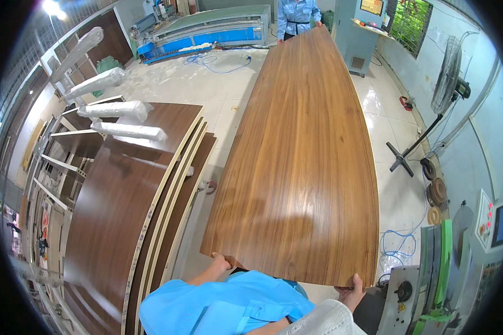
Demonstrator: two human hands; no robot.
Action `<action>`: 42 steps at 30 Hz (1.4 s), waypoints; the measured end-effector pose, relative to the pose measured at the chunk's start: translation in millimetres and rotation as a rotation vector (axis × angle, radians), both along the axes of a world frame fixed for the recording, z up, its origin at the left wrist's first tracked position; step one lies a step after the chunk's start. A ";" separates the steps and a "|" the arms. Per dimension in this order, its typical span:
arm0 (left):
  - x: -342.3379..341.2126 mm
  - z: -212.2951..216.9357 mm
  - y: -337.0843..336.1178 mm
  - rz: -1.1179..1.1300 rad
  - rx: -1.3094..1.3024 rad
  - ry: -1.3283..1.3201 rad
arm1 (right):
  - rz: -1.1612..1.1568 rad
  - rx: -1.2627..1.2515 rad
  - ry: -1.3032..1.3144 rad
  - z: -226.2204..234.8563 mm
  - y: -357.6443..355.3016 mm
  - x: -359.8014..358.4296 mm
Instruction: The person carries a large wooden panel to a workbench, places it down, and measures its dimensions with a tape measure. The person then records the measurements on a paper at a control station with a keyboard and mouse.
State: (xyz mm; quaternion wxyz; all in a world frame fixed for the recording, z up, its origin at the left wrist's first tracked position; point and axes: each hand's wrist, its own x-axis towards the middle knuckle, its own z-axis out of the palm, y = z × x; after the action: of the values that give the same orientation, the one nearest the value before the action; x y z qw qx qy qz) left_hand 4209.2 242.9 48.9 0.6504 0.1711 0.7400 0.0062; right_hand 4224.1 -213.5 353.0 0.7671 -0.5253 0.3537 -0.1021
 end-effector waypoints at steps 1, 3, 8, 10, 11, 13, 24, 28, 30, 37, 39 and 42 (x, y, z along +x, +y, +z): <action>25.1 1.0 3.2 -0.004 -0.003 0.079 | 0.015 -0.023 0.041 -2.8 1.2 18.8; 68.4 -1.9 5.5 0.003 -0.026 0.116 | 0.010 -0.036 0.047 -7.5 7.8 54.7; 145.7 -15.6 25.4 0.031 -0.094 -0.061 | 0.035 -0.071 0.004 -9.4 15.5 152.1; 182.3 -10.5 37.0 0.109 -0.063 0.039 | 0.071 -0.063 0.038 -6.1 18.0 190.7; 195.4 -6.6 41.9 0.117 -0.048 -0.002 | 0.076 -0.054 0.064 -6.5 21.3 208.0; 226.5 0.4 46.6 0.135 -0.034 -0.081 | 0.087 -0.018 0.054 -8.6 26.0 243.2; 388.6 26.4 63.8 0.011 0.009 -0.242 | 0.107 -0.005 0.209 -31.9 21.0 429.2; 449.5 24.6 60.0 -0.030 -0.016 -0.268 | 0.070 -0.012 0.248 -27.1 12.6 483.4; 479.3 24.0 58.3 -0.026 -0.029 -0.298 | 0.064 0.009 0.270 -30.1 12.3 513.4; 572.5 10.2 59.8 -0.068 -0.066 -0.316 | 0.002 -0.008 0.231 -51.8 18.6 590.7; 592.7 8.2 63.7 -0.062 -0.077 -0.314 | 0.009 -0.016 0.252 -55.5 16.4 614.6; 614.3 19.7 75.9 -0.021 -0.061 -0.299 | 0.057 0.042 0.281 -55.0 21.3 652.5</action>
State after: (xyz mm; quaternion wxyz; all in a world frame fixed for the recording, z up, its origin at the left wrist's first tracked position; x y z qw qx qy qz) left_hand 4823.5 318.7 68.6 0.7584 0.1563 0.6328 0.0024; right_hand 4876.6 -192.3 298.0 0.7236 -0.5280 0.4445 0.0018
